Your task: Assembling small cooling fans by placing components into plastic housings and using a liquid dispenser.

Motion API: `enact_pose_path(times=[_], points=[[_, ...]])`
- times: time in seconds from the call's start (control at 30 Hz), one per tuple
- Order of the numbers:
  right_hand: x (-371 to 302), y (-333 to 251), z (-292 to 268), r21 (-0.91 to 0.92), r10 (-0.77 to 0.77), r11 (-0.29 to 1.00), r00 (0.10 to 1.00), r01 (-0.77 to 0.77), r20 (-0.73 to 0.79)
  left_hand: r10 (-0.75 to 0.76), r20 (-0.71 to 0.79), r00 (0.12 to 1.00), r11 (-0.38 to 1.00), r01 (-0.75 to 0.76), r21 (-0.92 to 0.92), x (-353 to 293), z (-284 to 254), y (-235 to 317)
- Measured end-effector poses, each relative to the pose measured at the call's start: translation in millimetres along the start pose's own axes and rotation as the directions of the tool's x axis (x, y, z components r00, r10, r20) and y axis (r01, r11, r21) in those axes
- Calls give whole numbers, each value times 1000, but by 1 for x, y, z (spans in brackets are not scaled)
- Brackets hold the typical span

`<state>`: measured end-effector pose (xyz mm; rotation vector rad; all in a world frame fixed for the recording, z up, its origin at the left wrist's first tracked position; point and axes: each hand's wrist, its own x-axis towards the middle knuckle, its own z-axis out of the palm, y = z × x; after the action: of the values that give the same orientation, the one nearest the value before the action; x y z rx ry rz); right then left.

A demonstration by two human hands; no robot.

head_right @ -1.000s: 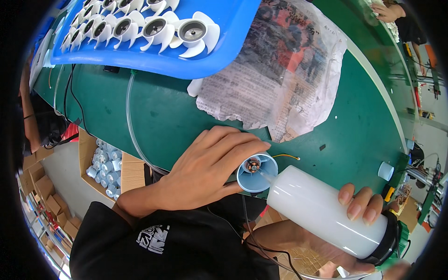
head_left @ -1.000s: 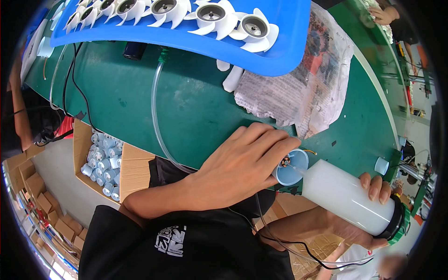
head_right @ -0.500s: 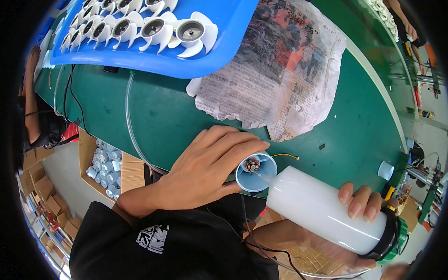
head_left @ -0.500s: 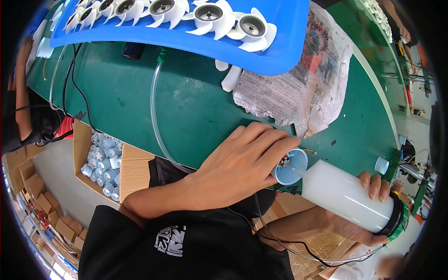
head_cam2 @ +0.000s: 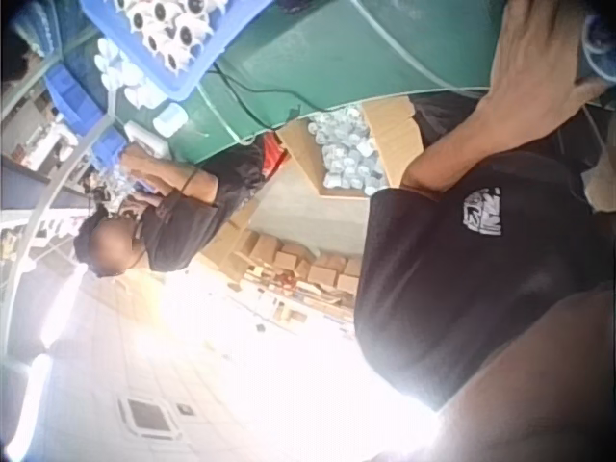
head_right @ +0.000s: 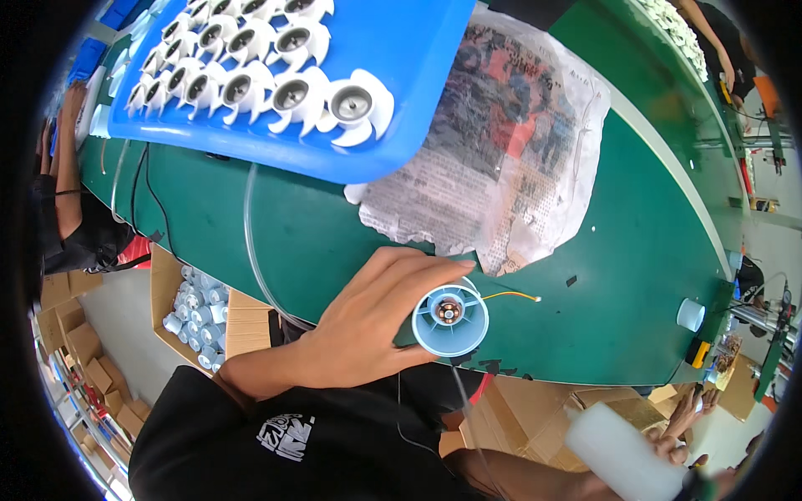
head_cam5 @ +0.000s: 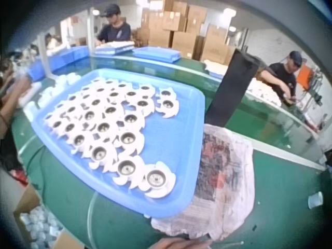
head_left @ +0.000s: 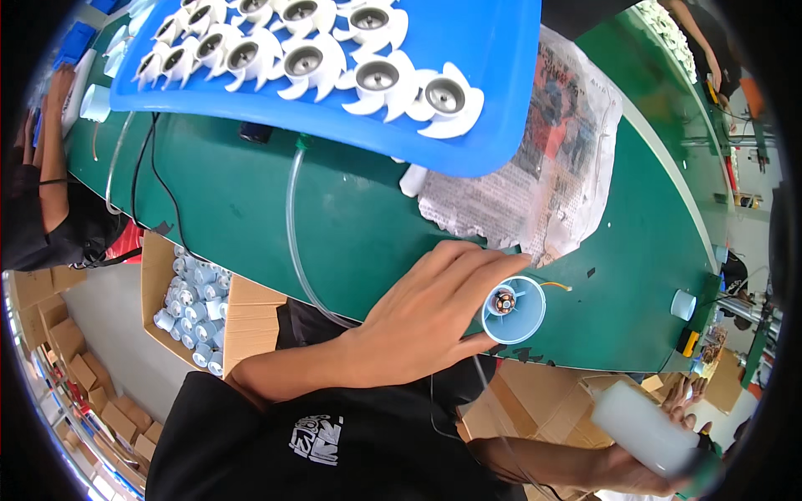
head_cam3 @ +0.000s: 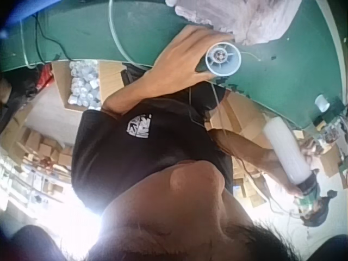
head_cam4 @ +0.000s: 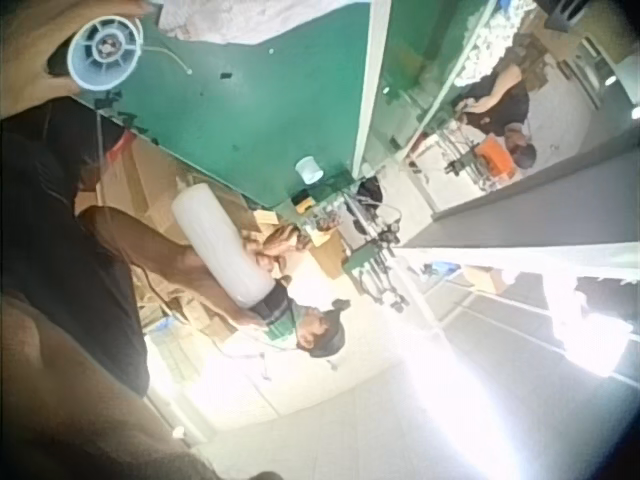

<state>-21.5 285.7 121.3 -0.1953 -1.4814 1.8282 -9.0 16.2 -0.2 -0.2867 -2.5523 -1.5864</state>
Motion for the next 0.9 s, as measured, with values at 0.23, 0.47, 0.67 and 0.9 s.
enact_pose_path(times=[0.23, 0.47, 0.67, 0.9], points=[[-26, 70, 27, -900, 197, 332, 912, 283, 360, 124, -336, 934, 984, -158, -76, -12, -1, -8], [-44, 95, 63, -898, 257, 35, 864, 438, 432, -126, -348, 929, 953, 15, -304, -16, 0, -6], [-39, 97, 32, -777, 208, -25, 763, 630, 612, -97, -268, 958, 981, 48, -186, -10, -1, -3], [-37, 34, 111, -658, -48, 381, 725, 650, 687, -77, -241, 967, 978, 26, -207, -6, 0, 0]])
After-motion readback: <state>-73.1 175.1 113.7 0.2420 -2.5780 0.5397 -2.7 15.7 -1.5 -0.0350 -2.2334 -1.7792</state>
